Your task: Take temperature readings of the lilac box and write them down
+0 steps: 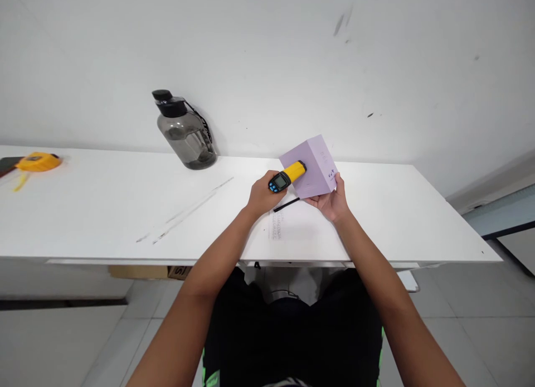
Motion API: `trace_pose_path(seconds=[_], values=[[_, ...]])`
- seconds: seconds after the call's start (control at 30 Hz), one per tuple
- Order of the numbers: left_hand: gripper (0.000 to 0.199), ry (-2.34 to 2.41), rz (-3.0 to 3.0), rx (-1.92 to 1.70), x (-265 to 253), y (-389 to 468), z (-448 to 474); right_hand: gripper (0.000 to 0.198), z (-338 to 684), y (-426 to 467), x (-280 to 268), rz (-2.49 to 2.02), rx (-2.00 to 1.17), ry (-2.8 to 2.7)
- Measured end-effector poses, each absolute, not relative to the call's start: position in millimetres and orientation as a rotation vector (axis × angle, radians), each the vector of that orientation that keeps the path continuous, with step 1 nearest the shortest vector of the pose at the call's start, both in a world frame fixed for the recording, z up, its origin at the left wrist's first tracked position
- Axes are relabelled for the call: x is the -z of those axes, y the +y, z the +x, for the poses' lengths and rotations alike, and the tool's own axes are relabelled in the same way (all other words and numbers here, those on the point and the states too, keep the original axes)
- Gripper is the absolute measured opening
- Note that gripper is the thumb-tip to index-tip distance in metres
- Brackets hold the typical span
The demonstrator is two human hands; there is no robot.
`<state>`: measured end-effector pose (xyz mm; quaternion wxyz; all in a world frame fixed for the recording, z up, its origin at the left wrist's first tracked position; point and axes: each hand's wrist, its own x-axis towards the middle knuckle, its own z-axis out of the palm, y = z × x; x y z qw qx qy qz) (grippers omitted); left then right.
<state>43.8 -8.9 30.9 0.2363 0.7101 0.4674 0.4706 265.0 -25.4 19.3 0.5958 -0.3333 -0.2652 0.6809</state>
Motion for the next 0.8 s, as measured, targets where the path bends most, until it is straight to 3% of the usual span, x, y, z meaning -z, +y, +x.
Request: trace_pose_path(seconds=[0.53, 0.8], values=[[0.045, 1.248, 2.036, -1.316, -28.3, -10.4, 43.5, 0.057, 270.8, -26.0, -20.1, -0.801, -1.518, -0.651], [0.04, 1.181, 2.094, -1.344, -28.7, -9.5, 41.9, 0.056, 276.3, -28.3, -23.0, -0.766, -1.511, -0.731]])
